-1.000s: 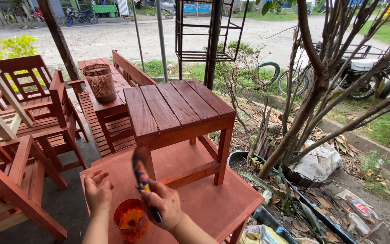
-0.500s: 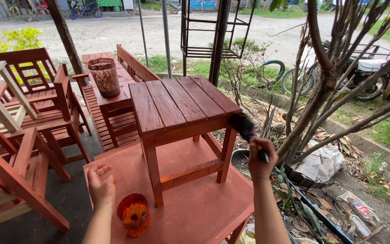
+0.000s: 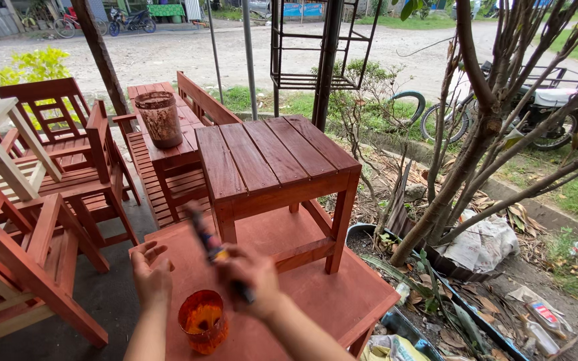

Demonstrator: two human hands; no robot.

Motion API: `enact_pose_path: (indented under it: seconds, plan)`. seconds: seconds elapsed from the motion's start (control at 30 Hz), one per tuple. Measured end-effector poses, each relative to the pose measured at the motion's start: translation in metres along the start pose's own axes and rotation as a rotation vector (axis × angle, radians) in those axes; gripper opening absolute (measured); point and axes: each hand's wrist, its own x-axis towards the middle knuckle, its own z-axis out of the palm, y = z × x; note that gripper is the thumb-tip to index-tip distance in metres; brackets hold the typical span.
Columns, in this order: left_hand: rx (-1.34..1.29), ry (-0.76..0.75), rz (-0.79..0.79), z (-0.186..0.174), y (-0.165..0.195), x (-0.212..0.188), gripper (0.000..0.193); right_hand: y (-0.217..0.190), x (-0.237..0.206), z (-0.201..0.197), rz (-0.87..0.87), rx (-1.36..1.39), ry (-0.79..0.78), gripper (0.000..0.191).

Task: The person applies red wood stain with a brush to a small wooden stool, brushing the legs, rails and top while rotating the stool on a work surface. They dip the brush into a stain container, pour more stain from a bottle, reposition the stool, and continue brushing the frame and slats.

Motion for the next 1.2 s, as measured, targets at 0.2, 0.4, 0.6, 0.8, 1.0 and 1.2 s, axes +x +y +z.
enact_pose_path:
  seconds: [0.2, 0.4, 0.6, 0.8, 1.0, 1.2]
  plan:
    - [-0.056, 0.002, 0.013, 0.011, -0.004, 0.003, 0.047, 0.11, -0.012, -0.132, 0.442, 0.191, 0.366, 0.007]
    - [-0.103, -0.017, -0.055, 0.04, -0.01, 0.008, 0.049, 0.169, -0.019, -0.237, 0.531, 0.168, 0.782, 0.007]
    - [-0.176, -0.02, 0.046, 0.061, -0.029, 0.012, 0.049, 0.188, -0.035, -0.218, 0.653, 0.575, 1.062, 0.011]
    - [-0.231, -0.028, 0.049, 0.064, -0.048, 0.014, 0.054, 0.208, -0.076, -0.185, 0.689, 0.648, 1.14, 0.011]
    - [-0.156, -0.021, -0.032, 0.067, -0.053, 0.015, 0.055, 0.229, -0.14, -0.169, 0.665, 0.713, 1.192, 0.012]
    - [-0.209, -0.102, -0.062, 0.085, -0.066, 0.022, 0.05, 0.215, -0.218, -0.139, 0.992, 0.434, 1.268, 0.012]
